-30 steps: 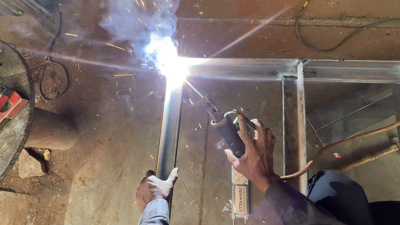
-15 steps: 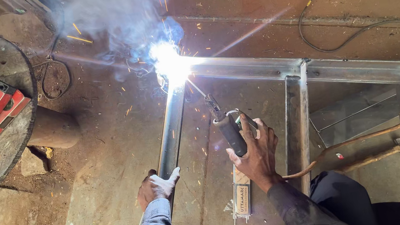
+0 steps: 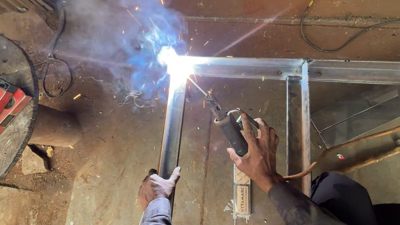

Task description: The person squats on the floor beside a square metal tube frame, striking an arc with a welding electrode holder to weld the frame joints, holding the frame steady with the other hand. They reposition around the frame, tap the electrode, and continue welding successive joints, with sparks and smoke visible as welds are laid.

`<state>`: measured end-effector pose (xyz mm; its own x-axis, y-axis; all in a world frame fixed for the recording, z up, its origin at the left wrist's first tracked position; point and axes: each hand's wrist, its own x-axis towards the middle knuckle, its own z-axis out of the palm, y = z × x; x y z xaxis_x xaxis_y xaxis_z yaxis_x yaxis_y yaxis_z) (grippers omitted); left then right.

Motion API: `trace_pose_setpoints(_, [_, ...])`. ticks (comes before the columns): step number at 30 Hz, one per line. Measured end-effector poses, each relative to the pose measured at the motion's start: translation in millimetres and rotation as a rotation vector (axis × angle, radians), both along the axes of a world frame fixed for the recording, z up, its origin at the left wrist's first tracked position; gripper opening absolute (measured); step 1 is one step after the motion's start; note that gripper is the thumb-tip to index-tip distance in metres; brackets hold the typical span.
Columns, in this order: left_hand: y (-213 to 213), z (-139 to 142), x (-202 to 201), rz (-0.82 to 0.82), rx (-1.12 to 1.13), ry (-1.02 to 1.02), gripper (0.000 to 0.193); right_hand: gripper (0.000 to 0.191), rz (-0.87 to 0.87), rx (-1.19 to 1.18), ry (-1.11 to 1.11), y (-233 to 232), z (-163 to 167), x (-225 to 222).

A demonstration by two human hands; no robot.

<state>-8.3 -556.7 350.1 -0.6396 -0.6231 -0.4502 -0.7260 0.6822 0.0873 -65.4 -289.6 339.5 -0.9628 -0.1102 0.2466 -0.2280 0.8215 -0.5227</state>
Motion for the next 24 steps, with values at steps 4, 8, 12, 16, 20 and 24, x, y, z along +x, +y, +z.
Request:
trace_pose_setpoints(4, [-0.4,-0.1,-0.1,-0.004,-0.008,-0.012,0.086,0.109,0.007,0.002,0.0,0.4,0.3,0.1])
trace_pose_setpoints(8, [0.6,0.2,-0.1,-0.011,-0.016,-0.023,0.086,0.109,0.001,0.004,-0.005,-0.1,2.2,-0.7])
trace_pose_setpoints(12, [1.0,1.6,-0.5,-0.008,-0.005,-0.031,0.086,0.11,-0.003,0.007,-0.029,-0.6,3.2,-0.9])
trace_pose_setpoints(16, [0.6,1.6,-0.5,-0.004,0.007,-0.069,0.087,0.111,-0.003,0.031,-0.035,-1.2,2.4,-1.7])
trace_pose_setpoints(20, [0.2,0.3,-0.2,-0.009,-0.001,-0.044,0.087,0.11,-0.013,0.007,-0.035,-1.5,2.5,-1.4])
trace_pose_setpoints(24, [0.9,0.1,-0.3,-0.006,0.005,-0.091,0.087,0.111,-0.027,-0.005,-0.019,-1.9,4.0,-0.5])
